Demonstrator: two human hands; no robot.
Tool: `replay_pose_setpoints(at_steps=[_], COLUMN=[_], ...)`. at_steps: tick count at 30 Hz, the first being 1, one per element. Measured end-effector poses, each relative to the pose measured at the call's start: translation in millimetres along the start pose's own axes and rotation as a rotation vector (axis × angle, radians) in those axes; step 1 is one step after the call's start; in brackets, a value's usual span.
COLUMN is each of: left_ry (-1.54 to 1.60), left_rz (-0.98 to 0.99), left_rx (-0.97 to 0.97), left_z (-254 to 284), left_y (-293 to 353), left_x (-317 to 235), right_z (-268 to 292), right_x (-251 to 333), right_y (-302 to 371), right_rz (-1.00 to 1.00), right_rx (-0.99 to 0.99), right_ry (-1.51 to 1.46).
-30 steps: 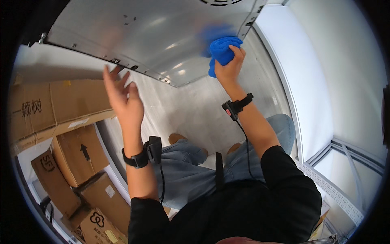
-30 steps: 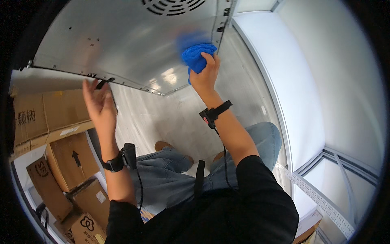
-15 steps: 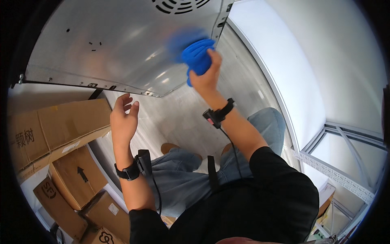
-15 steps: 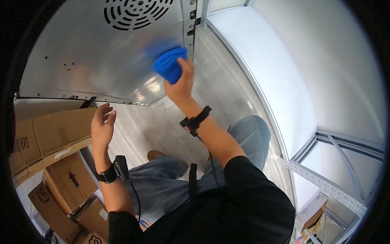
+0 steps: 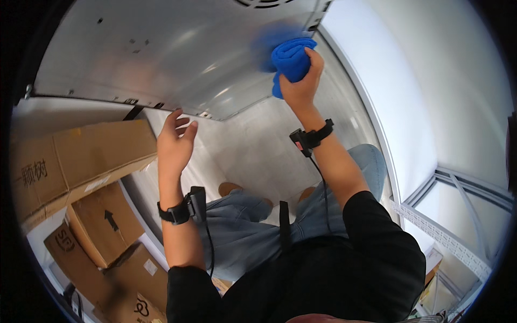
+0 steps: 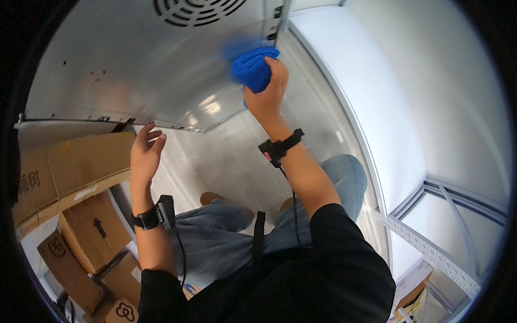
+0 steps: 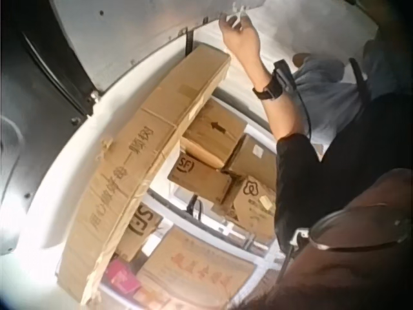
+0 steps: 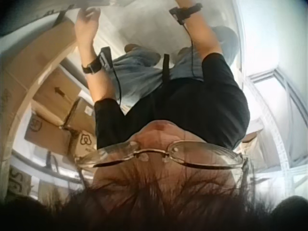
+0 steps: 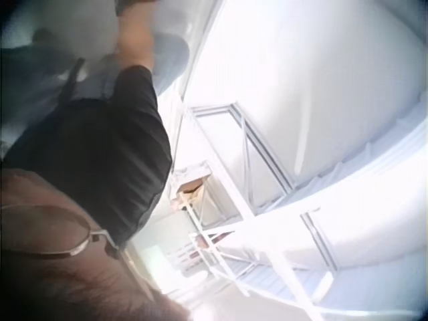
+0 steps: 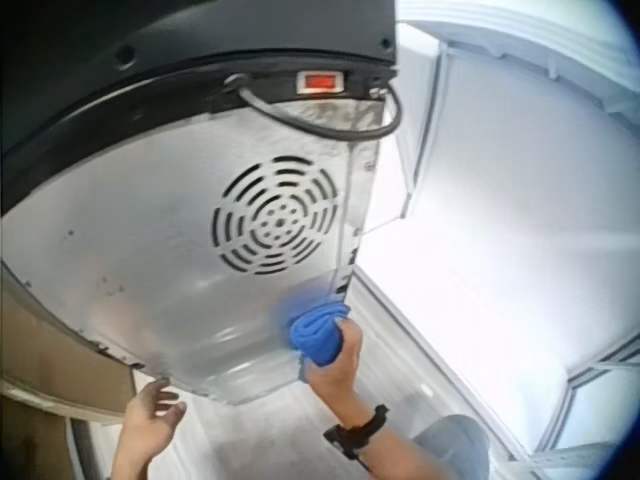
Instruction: The person uses a screwdriver to fasten multiple screws into the back panel of a large electronic device. After securing the screws, the person wipes the device's surface with a blue cloth.
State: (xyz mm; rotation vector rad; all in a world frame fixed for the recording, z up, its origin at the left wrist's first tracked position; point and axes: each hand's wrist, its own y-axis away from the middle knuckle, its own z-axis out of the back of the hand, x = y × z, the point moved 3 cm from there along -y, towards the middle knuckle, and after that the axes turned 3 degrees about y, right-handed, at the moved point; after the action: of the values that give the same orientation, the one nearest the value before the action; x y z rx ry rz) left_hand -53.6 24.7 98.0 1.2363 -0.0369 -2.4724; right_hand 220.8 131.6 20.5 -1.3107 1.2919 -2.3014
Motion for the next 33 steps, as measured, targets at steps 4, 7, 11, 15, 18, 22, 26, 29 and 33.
replay_pose_setpoints(at_steps=[4,7,11,15,18,22,26,29,33], left_ry=[-0.010,0.010,0.053,0.049,0.011,-0.010,-0.065,-0.042,-0.033], left_rz=[0.036,0.007,-0.056,-0.092,-0.079,-0.088,-0.101,-0.077,-0.102], left_rx=[0.015,0.006,-0.022,-0.045,-0.055,-0.065,-0.078,-0.032,-0.006], left_z=[1.7,3.3,-3.4,-4.3,-6.1,-9.5,-7.8,-10.1,-11.4], left_y=[4.5,3.1,1.6,-4.3,-6.6,-2.7,-1.8,1.6,8.1], left_x=[-4.7,0.1,-1.1,-2.6,-5.0,-10.3,-8.9,-12.6,-14.0], right_z=[-26.8,-55.4,-87.0,-93.2,-77.6,-42.2,-16.6,-24.6,-41.5], right_x=[13.3,37.4,70.8,79.6,51.0,-14.3,-43.4,-43.4,-28.8], right_y=[32.3,74.3,114.8,123.2,117.7,88.3,65.0,72.4,97.5], right_rz=[-0.002,0.011,0.081,0.099,-0.091,-0.177,-0.174,-0.241,-0.308], right_rx=[0.062,0.171,0.330,0.370,0.352,0.142,0.067,0.026,0.184], right_ry=[0.016,-0.041,-0.137,-0.179,-0.118,0.009,0.060,0.040,0.035])
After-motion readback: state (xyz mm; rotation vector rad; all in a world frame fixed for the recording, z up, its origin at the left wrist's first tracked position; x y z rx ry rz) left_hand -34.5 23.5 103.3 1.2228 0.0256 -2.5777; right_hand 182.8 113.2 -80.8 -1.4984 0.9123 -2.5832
